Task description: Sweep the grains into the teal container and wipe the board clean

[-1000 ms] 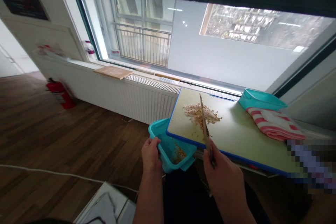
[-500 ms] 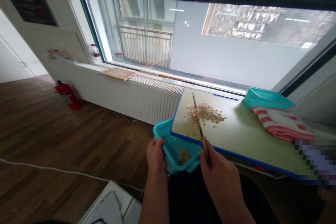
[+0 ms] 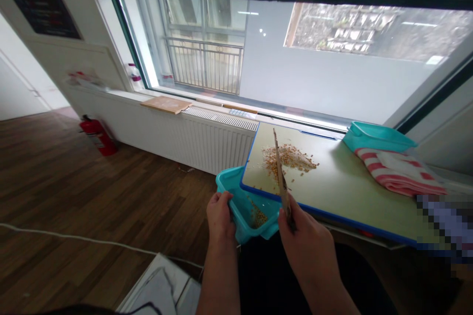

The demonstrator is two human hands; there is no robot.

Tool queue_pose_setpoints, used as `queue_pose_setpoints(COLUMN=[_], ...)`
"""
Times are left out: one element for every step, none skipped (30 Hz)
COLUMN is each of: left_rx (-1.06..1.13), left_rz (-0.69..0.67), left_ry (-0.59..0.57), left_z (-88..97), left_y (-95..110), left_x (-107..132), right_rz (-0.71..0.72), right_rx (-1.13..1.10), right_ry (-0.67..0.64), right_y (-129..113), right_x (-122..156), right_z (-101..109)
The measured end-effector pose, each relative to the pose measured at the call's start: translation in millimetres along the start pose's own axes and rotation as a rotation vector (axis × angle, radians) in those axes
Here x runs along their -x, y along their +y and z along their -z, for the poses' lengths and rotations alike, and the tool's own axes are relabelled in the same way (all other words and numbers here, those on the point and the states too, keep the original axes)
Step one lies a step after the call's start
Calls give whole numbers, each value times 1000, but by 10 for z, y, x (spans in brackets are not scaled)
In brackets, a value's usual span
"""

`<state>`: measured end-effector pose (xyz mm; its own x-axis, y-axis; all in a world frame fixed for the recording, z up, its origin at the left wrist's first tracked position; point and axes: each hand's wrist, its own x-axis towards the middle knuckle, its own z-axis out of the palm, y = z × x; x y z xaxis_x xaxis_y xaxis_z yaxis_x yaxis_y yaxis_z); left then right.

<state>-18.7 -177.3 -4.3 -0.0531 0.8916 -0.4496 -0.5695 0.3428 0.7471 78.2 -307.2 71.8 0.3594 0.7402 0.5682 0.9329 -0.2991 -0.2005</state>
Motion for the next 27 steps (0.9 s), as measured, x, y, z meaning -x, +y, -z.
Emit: queue_pose_setpoints(left_rx=[3, 7, 8, 2, -10, -22, -33, -44, -52, -56, -55, -51, -43, -34, -27, -22, -22, -24, -25, -25, -25, -27, -31, -35, -40, -43, -42], left_rz=[-3, -7, -11, -13, -16, -17, -19, -21, -23, -23, -21, -20, -20, -22, -27, -32, -36, -36, -36, -33, -31, -31, -35, -38, -41, -43, -44], left_ry=[-7, -14, -18, -18, -17, -14, -13, -12, -12, -14, -16, -17, -19, -20, -19, -16, -13, -12, -12, -12, -12, -11, -8, -5, -2, -2, -1], left_z=[1, 2, 5, 7, 9, 10, 10, 9, 7, 5, 2, 1, 1, 1, 3, 6, 9, 12, 14, 15, 15, 14, 12, 10, 7, 6, 4], left_y=[3, 7, 14, 23, 34, 47, 59, 69, 77, 80, 79, 74, 66, 55, 45, 35, 28, 23, 21, 21, 23, 26, 29, 32, 34, 36, 37], left_x=[-3, -6, -9, -12, -14, -15, -16, -15, -15, -14, -14, -14, -14, -16, -17, -19, -21, -22, -23, -24, -26, -27, -30, -33, -37, -41, -46], right_rz=[-3, -7, -13, -18, -22, -27, -30, -33, -37, -40, -43, -41, -39, -36, -33, -30, -26, -19, -10, -1, 7, 11, 15, 19, 24, 29, 31], right_rx=[-6, -11, -17, -25, -33, -40, -45, -48, -49, -46, -43, -42, -40, -40, -42, -47, -54, -61, -68, -73, -75, -75, -73, -72, -72, -74, -77], right_ry=[-6, -13, -23, -31, -40, -45, -46, -48, -51, -52, -53, -54, -57, -60, -63, -63, -59, -55, -51, -47, -47, -47, -50, -52, -53, -55, -59], right_y=[-3, -8, -15, -24, -35, -47, -60, -74, -87, -100, -112, -123, -133, -142, -151, -159, -167, -176, -185, -195, -206, -217, -228, -240, -251, -261, -271], right_x=[0, 0, 0, -3, -6, -10, -14, -18, -22, -24, -25, -25, -23, -21, -17, -12, -7, -1, 5, 10, 14, 15, 15, 14, 12, 11, 10], right_z=[-1, -1, -1, -1, -2, -4, -7, -10, -13, -16, -18, -20, -23, -26, -29, -34, -39, -45, -51, -57, -62, -66, -69, -71, -72, -72, -73])
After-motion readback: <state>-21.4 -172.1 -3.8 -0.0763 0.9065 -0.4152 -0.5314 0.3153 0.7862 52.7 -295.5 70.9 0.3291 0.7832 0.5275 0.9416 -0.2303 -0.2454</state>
